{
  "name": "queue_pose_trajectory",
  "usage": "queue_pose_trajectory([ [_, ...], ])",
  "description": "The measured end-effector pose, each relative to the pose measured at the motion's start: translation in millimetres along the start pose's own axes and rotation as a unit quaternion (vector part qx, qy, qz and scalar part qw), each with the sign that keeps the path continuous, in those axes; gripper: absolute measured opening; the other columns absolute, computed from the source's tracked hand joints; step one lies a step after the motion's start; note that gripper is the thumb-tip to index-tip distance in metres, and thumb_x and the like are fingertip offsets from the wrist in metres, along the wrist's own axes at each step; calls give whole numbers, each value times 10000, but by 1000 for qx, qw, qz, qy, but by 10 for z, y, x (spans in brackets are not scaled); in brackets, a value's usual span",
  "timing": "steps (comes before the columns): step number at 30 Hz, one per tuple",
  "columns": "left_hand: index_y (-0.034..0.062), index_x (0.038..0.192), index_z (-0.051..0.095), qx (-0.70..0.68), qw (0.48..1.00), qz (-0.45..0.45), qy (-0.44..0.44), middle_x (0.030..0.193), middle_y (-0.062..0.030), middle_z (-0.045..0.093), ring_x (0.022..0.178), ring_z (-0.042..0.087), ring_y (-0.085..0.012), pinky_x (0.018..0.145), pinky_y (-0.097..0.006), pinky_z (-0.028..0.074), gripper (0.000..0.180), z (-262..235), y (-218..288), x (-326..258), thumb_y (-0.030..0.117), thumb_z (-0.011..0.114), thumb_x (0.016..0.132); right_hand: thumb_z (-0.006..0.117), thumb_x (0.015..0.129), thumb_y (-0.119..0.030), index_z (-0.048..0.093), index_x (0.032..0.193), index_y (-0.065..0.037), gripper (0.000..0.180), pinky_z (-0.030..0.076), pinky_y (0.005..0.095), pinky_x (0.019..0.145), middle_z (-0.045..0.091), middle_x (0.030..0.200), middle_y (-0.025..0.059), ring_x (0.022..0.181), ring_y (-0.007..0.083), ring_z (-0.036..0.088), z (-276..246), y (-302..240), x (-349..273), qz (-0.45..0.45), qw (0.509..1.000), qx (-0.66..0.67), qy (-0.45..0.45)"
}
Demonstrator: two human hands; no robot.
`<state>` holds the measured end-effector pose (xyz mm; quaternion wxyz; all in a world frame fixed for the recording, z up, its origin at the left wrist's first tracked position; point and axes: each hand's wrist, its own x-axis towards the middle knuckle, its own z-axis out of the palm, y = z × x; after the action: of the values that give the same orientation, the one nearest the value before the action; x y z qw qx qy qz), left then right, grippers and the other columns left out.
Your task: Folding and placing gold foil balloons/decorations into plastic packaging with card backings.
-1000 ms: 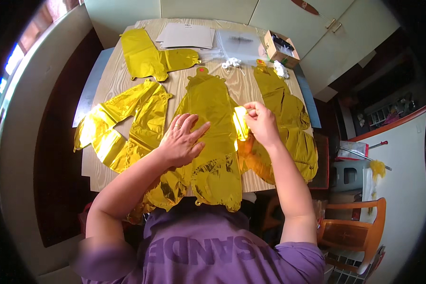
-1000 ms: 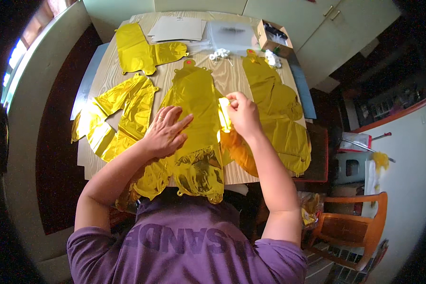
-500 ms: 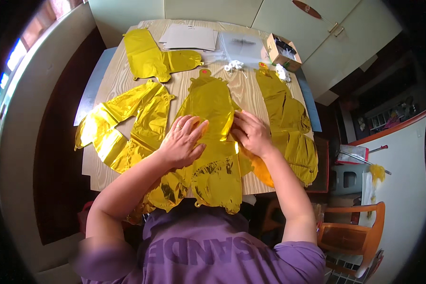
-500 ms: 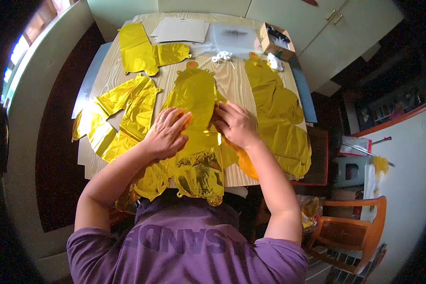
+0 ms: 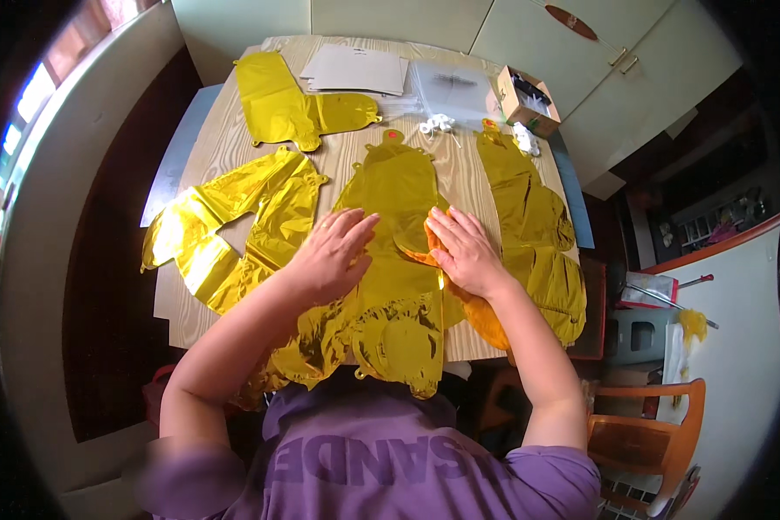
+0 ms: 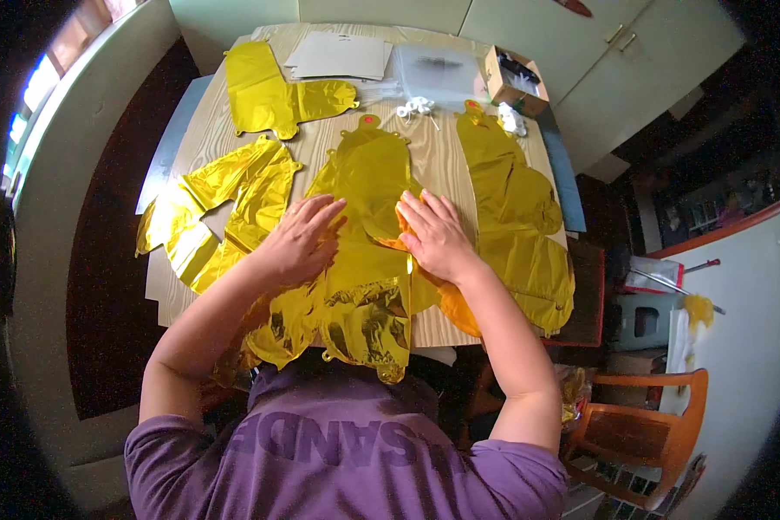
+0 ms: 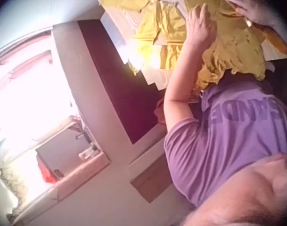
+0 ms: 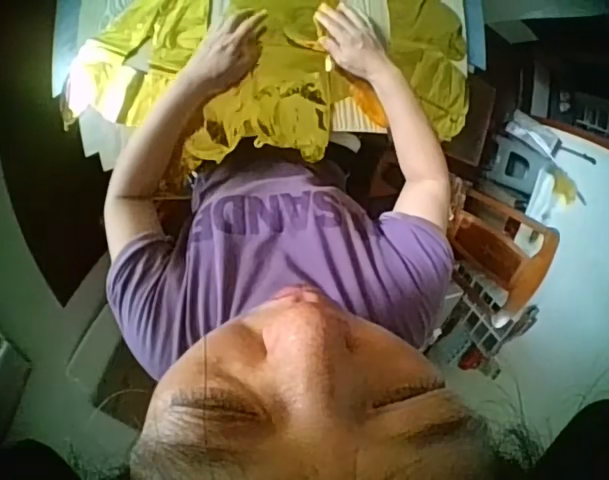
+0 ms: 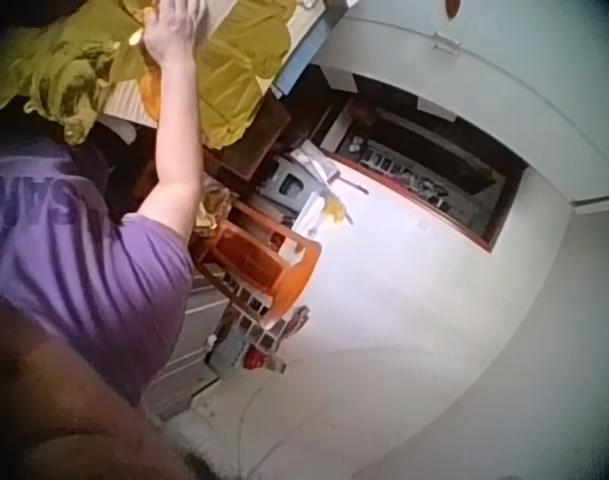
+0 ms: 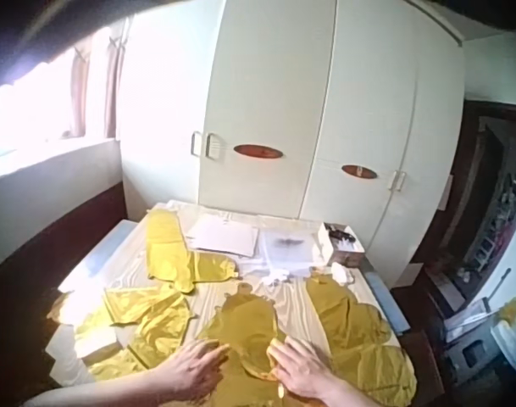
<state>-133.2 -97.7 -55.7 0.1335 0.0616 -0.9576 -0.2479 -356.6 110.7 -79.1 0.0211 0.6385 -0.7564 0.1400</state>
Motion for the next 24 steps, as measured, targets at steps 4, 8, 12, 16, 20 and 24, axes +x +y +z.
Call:
queue_pose_trajectory([
  [4, 74, 1406, 508, 113, 993, -24, -39, 1443, -162, 498, 1413, 390, -349, 1202, -528, 254, 553, -233, -179, -91, 272, 637, 906, 574, 983, -296, 488, 1471, -100, 533, 310, 447, 1175, 449, 1553, 84, 1423, 345, 378, -22, -22, -27, 26, 999, 22, -2],
  [8, 79, 1431, 494, 99, 994, -7, -40, 1493, -145, 466, 1440, 364, -337, 1205, -544, 231, 583, -223, -388, -198, 265, 645, 900, 571, 979, -291, 490, 1470, -104, 532, 318, 438, 1148, 442, 1560, 74, 1357, 330, 421, -56, -75, 31, 25, 999, -12, -16],
  [12, 80, 1439, 493, 115, 992, -3, -43, 1516, -138, 448, 1450, 345, -341, 1206, -550, 223, 584, -222, -463, -164, 272, 641, 907, 548, 982, -291, 488, 1470, -96, 529, 319, 432, 1123, 429, 1571, 77, 1280, 313, 453, -130, -93, 157, 35, 998, -23, -43],
  [16, 89, 1445, 492, 105, 993, 16, -44, 1528, -132, 440, 1461, 325, -349, 1207, -552, 217, 588, -230, -539, -148, 280, 638, 909, 552, 976, -294, 495, 1468, -112, 527, 333, 417, 1106, 447, 1562, 52, 1231, 302, 468, -100, -131, 176, 36, 998, -30, -42],
  [20, 90, 1457, 485, 107, 993, 13, -49, 1533, -128, 439, 1460, 322, -366, 1210, -544, 215, 603, -224, -591, -183, 292, 644, 912, 559, 971, -287, 496, 1465, -117, 526, 347, 410, 1086, 453, 1558, 41, 1182, 284, 481, -73, -155, 175, 24, 998, -47, -35],
  [24, 94, 1476, 472, 105, 993, 5, -61, 1563, -126, 415, 1472, 304, -378, 1213, -541, 205, 604, -240, -564, -159, 310, 624, 932, 563, 972, -284, 495, 1462, -117, 522, 356, 408, 1076, 454, 1557, 48, 1165, 289, 483, -96, -126, 163, 22, 998, -46, -37],
])
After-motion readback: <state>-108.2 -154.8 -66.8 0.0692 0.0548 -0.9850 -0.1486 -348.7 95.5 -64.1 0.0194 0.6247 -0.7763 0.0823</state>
